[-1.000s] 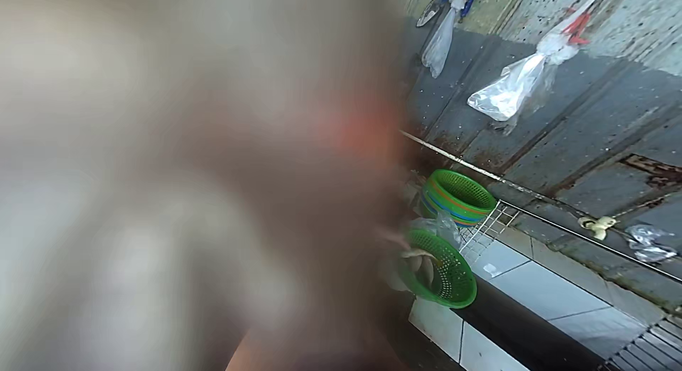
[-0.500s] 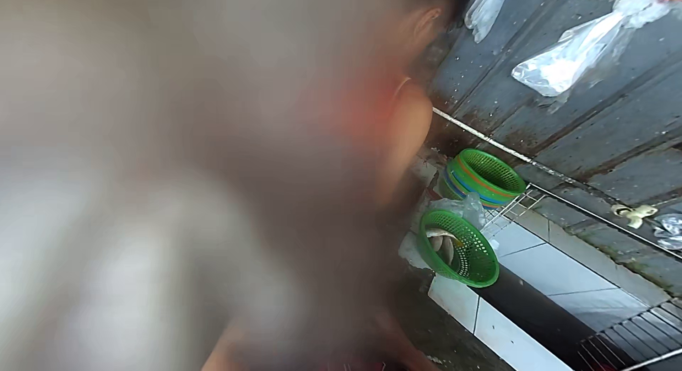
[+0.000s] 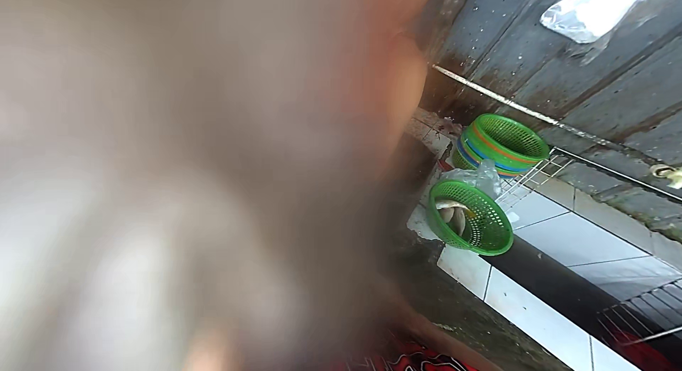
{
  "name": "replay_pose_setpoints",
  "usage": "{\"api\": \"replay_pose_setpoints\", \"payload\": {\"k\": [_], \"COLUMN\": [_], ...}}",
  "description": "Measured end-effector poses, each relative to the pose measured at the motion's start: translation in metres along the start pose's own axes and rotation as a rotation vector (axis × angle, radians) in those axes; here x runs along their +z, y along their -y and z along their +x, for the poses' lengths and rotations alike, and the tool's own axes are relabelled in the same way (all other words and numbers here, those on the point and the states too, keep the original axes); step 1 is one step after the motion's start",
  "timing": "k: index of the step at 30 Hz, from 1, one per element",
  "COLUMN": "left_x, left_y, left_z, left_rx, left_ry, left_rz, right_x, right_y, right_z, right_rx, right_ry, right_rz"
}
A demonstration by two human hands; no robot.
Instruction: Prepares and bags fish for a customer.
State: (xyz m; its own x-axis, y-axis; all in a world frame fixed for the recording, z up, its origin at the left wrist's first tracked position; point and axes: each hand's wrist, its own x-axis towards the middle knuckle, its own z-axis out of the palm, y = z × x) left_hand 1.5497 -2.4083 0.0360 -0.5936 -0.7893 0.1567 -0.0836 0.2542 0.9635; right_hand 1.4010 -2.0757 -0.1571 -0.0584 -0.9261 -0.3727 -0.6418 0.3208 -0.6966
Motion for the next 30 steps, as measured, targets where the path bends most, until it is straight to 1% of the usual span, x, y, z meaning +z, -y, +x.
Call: {"api": "replay_pose_setpoints", "payload": {"k": [2,4,6,7,8,9,11,12,14,16,18,19,20,21,22,23,24,25,26,27,28,29,30], "left_x": [0.003,0.008,0.02,0.032,0.048,0.062,0.094,0.117,0.168,0.213,0.24,0.242,0.236,0.236,0.242,0.247,0.25,0.248,0.245,0.242,0.242,0.243,0.241], "left_y": [-0.003,-0.009,-0.02,-0.027,-0.03,-0.02,0.042,0.074,0.127,0.143,0.136,0.107,0.055,0.043,0.058,0.07,0.071,0.064,0.056,0.052,0.052,0.053,0.048], "left_z": [0.005,-0.003,-0.034,-0.052,-0.071,-0.083,-0.095,-0.102,-0.119,-0.141,-0.159,-0.167,-0.17,-0.174,-0.178,-0.182,-0.185,-0.188,-0.194,-0.201,-0.207,-0.209,-0.209], "left_rx": [0.029,0.16,0.264,0.254,0.199,0.134,0.149,0.148,0.093,-0.009,0.004,-0.065,-0.325,-0.319,-0.182,-0.091,-0.059,-0.073,-0.075,-0.025,0.034,0.077,0.089], "left_ry": [-0.038,-0.031,0.1,0.178,0.235,0.29,0.454,0.487,0.468,0.374,0.307,0.306,0.351,0.355,0.31,0.267,0.257,0.29,0.31,0.293,0.259,0.221,0.19], "left_rz": [-0.06,-0.2,-0.376,-0.458,-0.502,-0.533,-0.594,-0.624,-0.686,-0.655,-0.52,-0.341,-0.111,-0.055,-0.072,-0.062,-0.007,0.066,0.132,0.163,0.167,0.148,0.111], "right_x": [-0.001,-0.003,-0.006,-0.008,-0.011,-0.014,-0.014,-0.015,-0.022,-0.027,-0.026,-0.025,-0.025,-0.025,-0.024,-0.024,-0.028,-0.043,-0.064,-0.083,-0.093,-0.094,-0.088], "right_y": [-0.005,-0.009,-0.008,-0.01,-0.012,-0.015,-0.021,-0.023,-0.021,-0.02,-0.024,-0.029,-0.033,-0.038,-0.043,-0.045,-0.038,-0.014,0.022,0.055,0.072,0.072,0.063], "right_z": [-0.002,-0.003,-0.008,-0.011,-0.012,-0.01,-0.011,-0.012,-0.016,-0.018,-0.018,-0.018,-0.017,-0.017,-0.015,-0.016,-0.019,-0.028,-0.04,-0.052,-0.058,-0.059,-0.054], "right_rx": [0.01,0.015,0.037,0.055,0.068,0.068,0.049,0.039,0.022,0.029,0.045,0.054,0.063,0.051,0.02,-0.015,-0.053,-0.038,0.03,0.106,0.133,0.103,0.052], "right_ry": [0.001,0.019,0.052,0.044,0.032,0.019,0.009,0.021,0.052,0.071,0.046,0.023,0.019,0.018,0.01,-0.003,-0.008,0.041,0.109,0.162,0.187,0.174,0.18], "right_rz": [-0.003,-0.016,-0.003,0.014,0.03,0.048,0.075,0.073,0.045,0.027,0.03,0.041,0.047,0.058,0.056,0.047,0.029,0.002,0.001,0.018,0.034,0.041,0.02]}}
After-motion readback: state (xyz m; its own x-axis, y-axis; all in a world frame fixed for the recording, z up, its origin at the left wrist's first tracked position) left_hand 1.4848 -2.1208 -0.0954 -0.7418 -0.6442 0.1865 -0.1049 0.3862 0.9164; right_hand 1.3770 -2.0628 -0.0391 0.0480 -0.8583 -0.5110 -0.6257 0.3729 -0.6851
